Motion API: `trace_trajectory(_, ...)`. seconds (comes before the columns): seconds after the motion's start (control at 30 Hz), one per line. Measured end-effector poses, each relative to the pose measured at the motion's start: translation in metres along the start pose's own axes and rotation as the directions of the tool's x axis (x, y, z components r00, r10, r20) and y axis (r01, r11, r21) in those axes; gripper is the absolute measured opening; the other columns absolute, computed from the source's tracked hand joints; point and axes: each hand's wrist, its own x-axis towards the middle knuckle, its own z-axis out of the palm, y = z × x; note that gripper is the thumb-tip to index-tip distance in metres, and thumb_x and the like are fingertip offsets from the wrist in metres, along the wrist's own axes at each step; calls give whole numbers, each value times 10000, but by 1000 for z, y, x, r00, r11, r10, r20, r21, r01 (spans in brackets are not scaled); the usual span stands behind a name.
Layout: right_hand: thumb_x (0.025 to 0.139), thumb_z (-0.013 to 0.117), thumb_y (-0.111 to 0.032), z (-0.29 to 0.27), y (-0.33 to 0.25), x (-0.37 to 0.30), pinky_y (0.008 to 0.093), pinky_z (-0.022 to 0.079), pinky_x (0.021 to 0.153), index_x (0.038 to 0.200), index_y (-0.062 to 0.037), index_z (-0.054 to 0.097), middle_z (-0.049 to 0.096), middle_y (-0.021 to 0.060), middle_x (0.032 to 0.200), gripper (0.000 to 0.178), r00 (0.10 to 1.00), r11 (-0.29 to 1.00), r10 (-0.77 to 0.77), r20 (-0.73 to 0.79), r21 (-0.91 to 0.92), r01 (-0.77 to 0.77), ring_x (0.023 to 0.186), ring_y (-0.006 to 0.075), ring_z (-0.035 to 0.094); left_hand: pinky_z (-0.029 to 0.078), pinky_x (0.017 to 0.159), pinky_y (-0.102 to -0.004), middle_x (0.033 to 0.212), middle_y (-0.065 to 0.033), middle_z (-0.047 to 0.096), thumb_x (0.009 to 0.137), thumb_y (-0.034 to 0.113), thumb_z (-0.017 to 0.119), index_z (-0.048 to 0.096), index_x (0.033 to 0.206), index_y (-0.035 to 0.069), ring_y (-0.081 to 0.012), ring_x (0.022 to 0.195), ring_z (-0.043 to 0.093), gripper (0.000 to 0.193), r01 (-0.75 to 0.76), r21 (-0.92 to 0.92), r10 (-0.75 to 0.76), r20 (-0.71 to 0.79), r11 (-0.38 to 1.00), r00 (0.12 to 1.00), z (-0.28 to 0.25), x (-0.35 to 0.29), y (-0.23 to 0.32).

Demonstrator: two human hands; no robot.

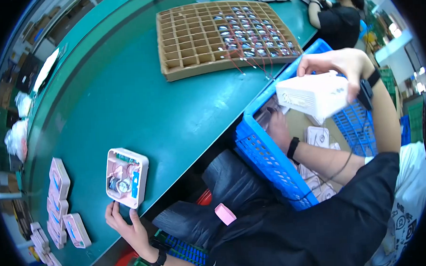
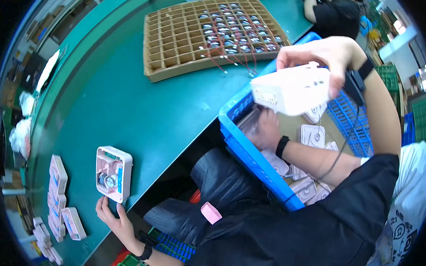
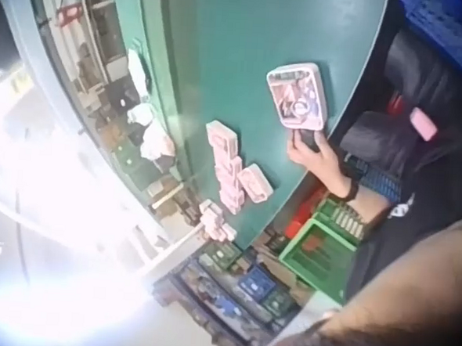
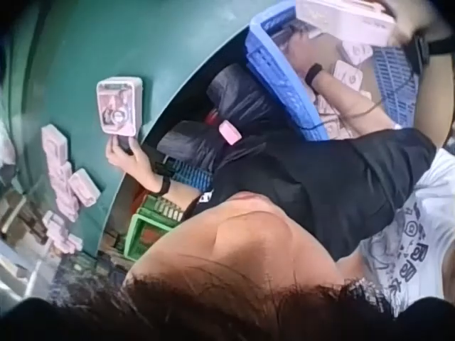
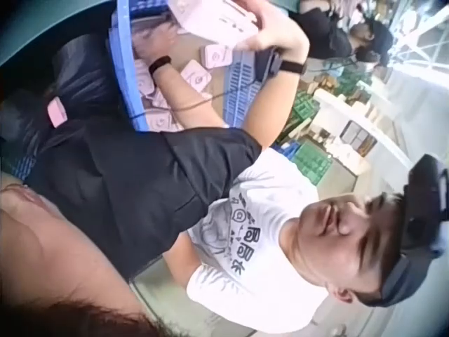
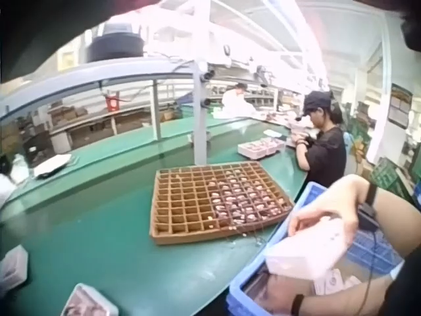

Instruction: The person picks up a speaker and places it into a pink plastic housing, pressing the wires into place. They then pick up a white plastic cover from a blue crate, snap it onto the housing, and place the assembled unit into a green crate.

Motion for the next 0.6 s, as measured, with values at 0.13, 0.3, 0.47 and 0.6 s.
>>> trace_trajectory(0.13, 543, 1010, -294, 74, -59, 57, 355, 499, 1071, 1439, 2, 431, 564, 152, 1359, 1107, 910, 913, -373, -181, -246, 325, 1249, 221, 598, 328, 1198, -515, 1484, -233, 501, 980, 311, 726, 535, 1454, -29, -422, 1393, 449, 613, 22, -40, -22, -3, 999, 1000, 1, 0, 8)
trace_trajectory(0.3, 522, 995, -324, 116, -98, 168, 398, 451, 1098, 1370, -13, 467, 499, 162, 1336, 1046, 757, 398, -647, -92, -887, 233, 1271, 320, 545, 318, 1229, -521, 1524, -258, 485, 877, 329, 840, 469, 1525, 14, -459, 1445, 419, 811, -44, -170, 32, -77, 984, 997, -7, 1, 31)
trace_trajectory(0.47, 560, 977, -346, 124, -78, 255, 470, 466, 1095, 1324, 8, 494, 493, 232, 1295, 971, 706, 298, -687, -171, -953, 59, 1248, 434, 519, 367, 1163, -541, 1523, -245, 489, 842, 317, 876, 553, 1471, 94, -460, 1387, 461, 741, -33, -105, 23, -97, 994, 995, 2, 12, 69)
trace_trajectory(0.6, 561, 1001, -382, 130, -72, 287, 479, 475, 1089, 1322, 17, 496, 488, 250, 1279, 996, 731, 388, -645, -225, -920, 60, 1237, 462, 523, 400, 1104, -532, 1479, -227, 521, 850, 275, 867, 647, 1333, 110, -436, 1343, 495, 555, -35, -64, 28, -106, 997, 994, -5, 15, 54)
